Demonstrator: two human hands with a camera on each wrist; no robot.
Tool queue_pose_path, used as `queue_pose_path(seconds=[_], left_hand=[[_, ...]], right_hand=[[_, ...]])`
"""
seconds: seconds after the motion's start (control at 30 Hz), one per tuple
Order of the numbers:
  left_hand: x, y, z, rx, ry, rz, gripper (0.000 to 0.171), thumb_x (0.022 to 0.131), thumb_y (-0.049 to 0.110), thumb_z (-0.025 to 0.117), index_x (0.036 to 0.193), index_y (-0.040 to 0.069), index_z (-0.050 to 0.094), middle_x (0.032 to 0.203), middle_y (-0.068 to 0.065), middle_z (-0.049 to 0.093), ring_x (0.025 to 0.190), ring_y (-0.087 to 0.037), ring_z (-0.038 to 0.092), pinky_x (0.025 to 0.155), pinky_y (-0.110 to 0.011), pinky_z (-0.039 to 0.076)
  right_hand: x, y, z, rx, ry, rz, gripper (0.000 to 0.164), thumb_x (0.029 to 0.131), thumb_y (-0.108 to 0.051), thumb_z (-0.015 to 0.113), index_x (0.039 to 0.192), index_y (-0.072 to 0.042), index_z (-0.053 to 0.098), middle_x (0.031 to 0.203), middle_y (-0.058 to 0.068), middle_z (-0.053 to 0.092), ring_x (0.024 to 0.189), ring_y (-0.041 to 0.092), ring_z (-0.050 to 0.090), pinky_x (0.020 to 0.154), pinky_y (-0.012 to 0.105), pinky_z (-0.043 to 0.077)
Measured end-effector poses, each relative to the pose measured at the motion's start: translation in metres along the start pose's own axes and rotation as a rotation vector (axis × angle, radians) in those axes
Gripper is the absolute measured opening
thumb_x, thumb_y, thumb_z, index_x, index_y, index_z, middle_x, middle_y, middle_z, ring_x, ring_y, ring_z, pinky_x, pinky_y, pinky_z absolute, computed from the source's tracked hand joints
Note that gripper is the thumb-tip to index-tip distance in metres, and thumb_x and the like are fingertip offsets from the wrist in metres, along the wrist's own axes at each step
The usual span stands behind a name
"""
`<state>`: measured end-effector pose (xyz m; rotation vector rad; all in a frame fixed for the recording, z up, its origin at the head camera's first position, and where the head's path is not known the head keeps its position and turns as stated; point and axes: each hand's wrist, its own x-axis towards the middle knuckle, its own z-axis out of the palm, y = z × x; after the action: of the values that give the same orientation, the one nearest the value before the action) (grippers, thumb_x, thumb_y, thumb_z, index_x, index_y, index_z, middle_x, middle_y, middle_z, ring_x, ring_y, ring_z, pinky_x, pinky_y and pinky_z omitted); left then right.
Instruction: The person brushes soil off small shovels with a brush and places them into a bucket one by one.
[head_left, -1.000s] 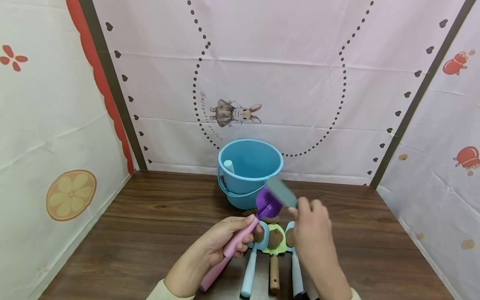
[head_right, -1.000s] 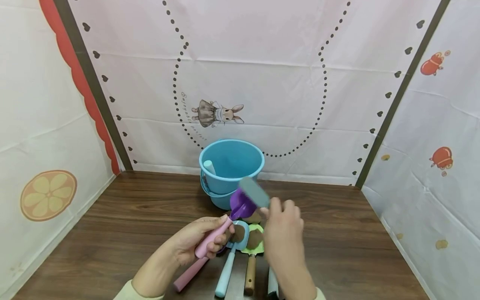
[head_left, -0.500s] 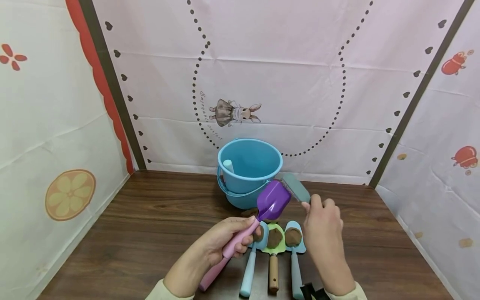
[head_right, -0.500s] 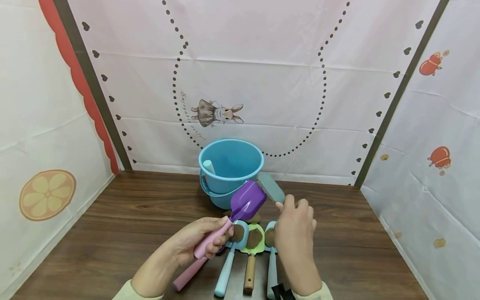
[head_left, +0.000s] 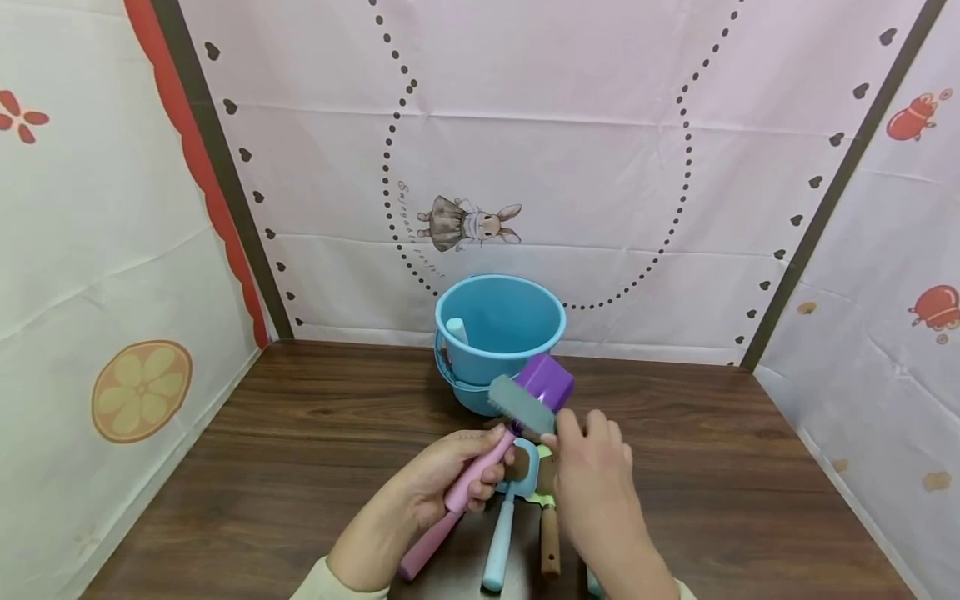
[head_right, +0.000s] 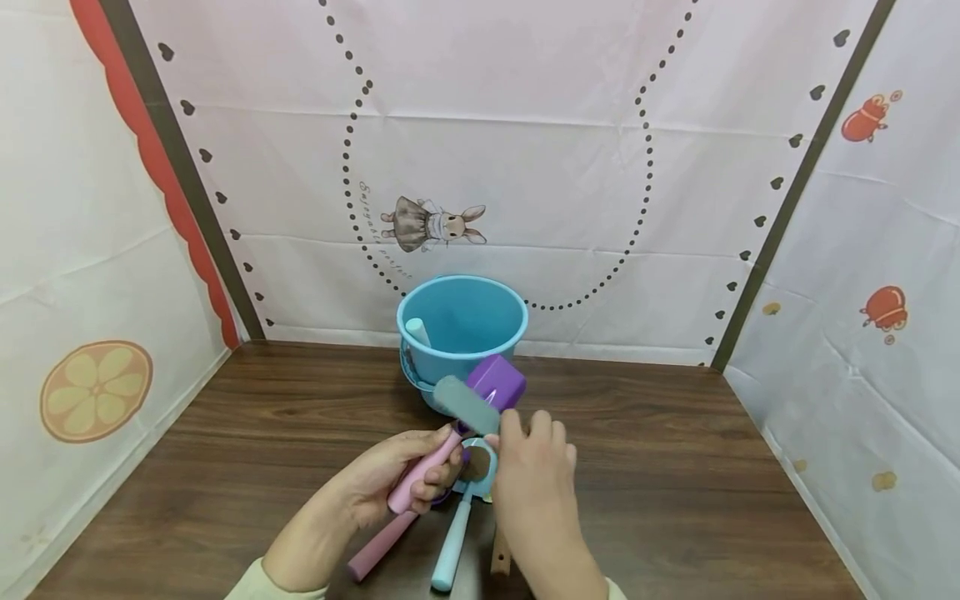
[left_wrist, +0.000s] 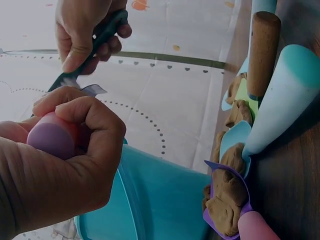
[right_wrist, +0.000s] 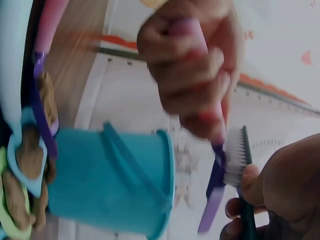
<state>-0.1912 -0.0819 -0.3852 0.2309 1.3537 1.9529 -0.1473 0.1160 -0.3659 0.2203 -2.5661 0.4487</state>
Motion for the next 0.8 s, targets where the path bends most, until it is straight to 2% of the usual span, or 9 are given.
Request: queue_pose_path(seconds=[0.2, 0.33, 0.57, 0.8], left_hand=[[-0.002, 0.002, -0.002, 0.02, -0.038, -0.007, 0.037, 0.107, 0.042, 0.047, 0.092, 0.01, 0.058, 0.063, 0.006, 0.048, 0.047, 0.0, 0.044, 0.045, -0.018, 0.036], [-0.004, 0.004, -0.003, 0.021, -0.056, -0.007, 0.037, 0.107, 0.042, 0.047, 0.093, 0.01, 0.059, 0.064, 0.006, 0.048, 0.048, 0.0, 0.044, 0.046, -0.018, 0.036], [-0.006, 0.006, -0.004, 0.032, -0.084, 0.001, 0.039, 0.106, 0.045, 0.046, 0.092, 0.011, 0.059, 0.063, 0.007, 0.047, 0.049, -0.001, 0.043, 0.046, -0.018, 0.035], [-0.006, 0.007, -0.004, 0.024, -0.085, -0.011, 0.04, 0.109, 0.043, 0.041, 0.091, 0.011, 0.058, 0.063, 0.007, 0.046, 0.049, -0.001, 0.041, 0.046, -0.019, 0.035]], right_hand=[[0.013, 0.035, -0.005, -0.005, 0.105, 0.149, 0.024, 0.102, -0.024, 0.059, 0.095, -0.002, 0.054, 0.08, 0.015, 0.046, 0.072, 0.034, 0.048, 0.057, 0.041, 0.035], [0.017, 0.049, -0.008, -0.013, 0.14, 0.205, 0.026, 0.102, -0.023, 0.06, 0.092, -0.001, 0.052, 0.08, 0.017, 0.046, 0.073, 0.038, 0.049, 0.057, 0.044, 0.034], [0.018, 0.052, -0.011, -0.006, 0.141, 0.202, 0.027, 0.101, -0.024, 0.061, 0.09, -0.001, 0.051, 0.079, 0.016, 0.045, 0.071, 0.038, 0.049, 0.056, 0.044, 0.033], [0.017, 0.052, -0.01, -0.005, 0.131, 0.207, 0.027, 0.101, -0.024, 0.061, 0.09, -0.001, 0.051, 0.079, 0.016, 0.045, 0.072, 0.038, 0.048, 0.057, 0.044, 0.033]])
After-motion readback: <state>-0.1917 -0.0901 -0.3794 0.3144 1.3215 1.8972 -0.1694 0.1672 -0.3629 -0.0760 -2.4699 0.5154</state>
